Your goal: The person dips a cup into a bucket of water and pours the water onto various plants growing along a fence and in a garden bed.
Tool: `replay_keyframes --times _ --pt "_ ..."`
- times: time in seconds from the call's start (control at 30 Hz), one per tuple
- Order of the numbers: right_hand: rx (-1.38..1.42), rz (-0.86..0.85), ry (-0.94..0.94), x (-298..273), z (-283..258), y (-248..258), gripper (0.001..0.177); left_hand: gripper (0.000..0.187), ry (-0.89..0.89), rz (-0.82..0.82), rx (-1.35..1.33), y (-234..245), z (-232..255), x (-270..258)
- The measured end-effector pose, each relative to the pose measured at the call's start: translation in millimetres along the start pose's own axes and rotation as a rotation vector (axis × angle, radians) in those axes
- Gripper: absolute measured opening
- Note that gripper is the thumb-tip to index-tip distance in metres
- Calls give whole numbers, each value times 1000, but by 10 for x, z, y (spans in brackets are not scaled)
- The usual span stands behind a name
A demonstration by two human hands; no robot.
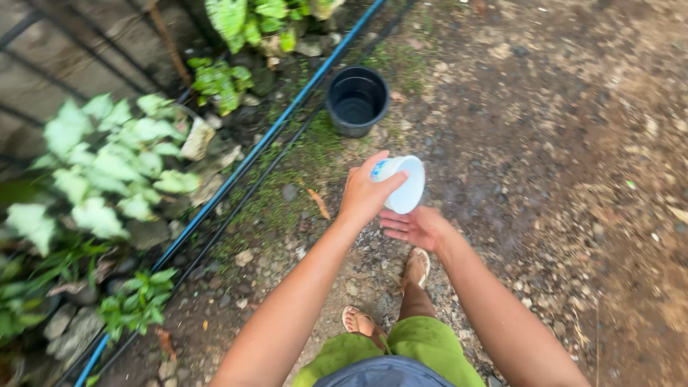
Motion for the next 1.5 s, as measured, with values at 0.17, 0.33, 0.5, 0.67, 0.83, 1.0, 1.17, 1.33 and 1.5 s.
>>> replay_keyframes --times 0.17,0.33,0.5,0.67,0.83,1.0,1.17,1.33,1.5 --pt "6 -63 -34 567 362 -663 29 78 28 149 130 669 -313 -223" --pt "9 -65 -69 1373 684 -919 22 75 69 321 301 1301 -402 -415" --pt "-99 -180 -72 1890 831 -1564 24 72 -29 493 415 1836 -300 -543" --pt "-314 -611 -192 1763 825 -2570 38 80 -234 679 543 2258 -157 -539" --pt "-1033 -657 -311 1931 697 -2965 60 73 -77 909 403 2606 -521 -267" --pt "-1005 -686 -165 2484 151 -2979 66 69 288 1020 181 2631 -1385 8" --pt "-860 -182 -258 3530 -426 -2080 56 71 535 1036 12 2338 -2162 218" --pt "-651 150 -362 4513 -839 -878 46 75 756 976 -129 1901 -2753 551" --pt "-1165 379 -181 5262 -1485 -366 44 76 965 881 -186 1397 -3271 873"
Point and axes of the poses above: each hand's wrist, its own x-axis towards the middle knuckle, its own y-axis out of the back of the hand, z = x × y, the point moved 6 cm from there along x, towards the middle knuckle, and after that the axes turned 3 degrees about x, right-handed, at the moved point
